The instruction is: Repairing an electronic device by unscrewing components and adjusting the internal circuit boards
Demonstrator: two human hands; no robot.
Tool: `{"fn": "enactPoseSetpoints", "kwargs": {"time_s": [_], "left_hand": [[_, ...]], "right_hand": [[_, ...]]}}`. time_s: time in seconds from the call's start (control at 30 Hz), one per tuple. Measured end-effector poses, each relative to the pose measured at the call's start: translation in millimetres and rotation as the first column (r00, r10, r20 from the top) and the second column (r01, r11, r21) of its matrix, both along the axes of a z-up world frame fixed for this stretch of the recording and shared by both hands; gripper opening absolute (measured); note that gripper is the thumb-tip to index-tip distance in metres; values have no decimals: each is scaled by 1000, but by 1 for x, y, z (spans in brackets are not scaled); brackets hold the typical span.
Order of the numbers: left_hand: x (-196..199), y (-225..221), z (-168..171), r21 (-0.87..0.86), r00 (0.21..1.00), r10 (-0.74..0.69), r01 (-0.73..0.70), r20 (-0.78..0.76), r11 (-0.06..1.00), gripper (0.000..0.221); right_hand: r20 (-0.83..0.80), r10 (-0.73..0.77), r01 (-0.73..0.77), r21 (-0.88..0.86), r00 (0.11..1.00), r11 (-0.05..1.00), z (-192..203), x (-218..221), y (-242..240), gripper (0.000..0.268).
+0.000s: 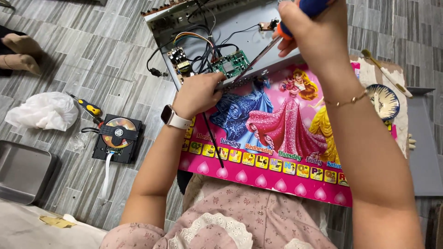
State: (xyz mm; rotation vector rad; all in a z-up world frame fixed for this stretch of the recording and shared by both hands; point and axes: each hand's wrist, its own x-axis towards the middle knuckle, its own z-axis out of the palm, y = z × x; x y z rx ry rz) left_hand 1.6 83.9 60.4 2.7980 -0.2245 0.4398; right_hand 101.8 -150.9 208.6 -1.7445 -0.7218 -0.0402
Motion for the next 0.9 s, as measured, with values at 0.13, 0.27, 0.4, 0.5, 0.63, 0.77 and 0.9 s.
{"fn": "enactPoseSetpoints", "kwargs": {"time_s": [0.13, 0.27, 0.4, 0.5, 0.63, 0.77, 0.9], "left_hand": [[0, -1, 0, 5, 1000, 6, -6, 7, 1000, 17], [-2, -3, 3, 40, 1000, 6, -7, 29, 999, 15], [-2, -2, -4, 39, 998, 9, -11, 63, 999, 18], [-3, -4, -1, 16, 998, 10, -11, 70, 1000, 15], [-2, -3, -1, 28, 1000, -18, 18, 21, 999, 18], [-4, -5, 3, 53, 1000, 0, -2, 23, 999, 33], [-4, -1, -2, -17, 999, -23, 23, -45, 1000, 30]], "right_hand": [[63, 118, -117, -26, 991, 993, 1, -34, -9, 14], [-28, 180, -178, 69, 983, 982, -6, -65, -37, 12], [130, 101, -111, 78, 986, 991, -30, -74, -68, 9], [85, 35, -45, 112, 996, 993, -48, -74, -85, 11], [20, -47, 44, 125, 999, 991, -67, -72, -107, 12], [-68, -175, 186, 254, 982, 949, -95, -61, -139, 7], [-390, -331, 501, 507, 859, 702, -125, -49, -192, 12]]}}
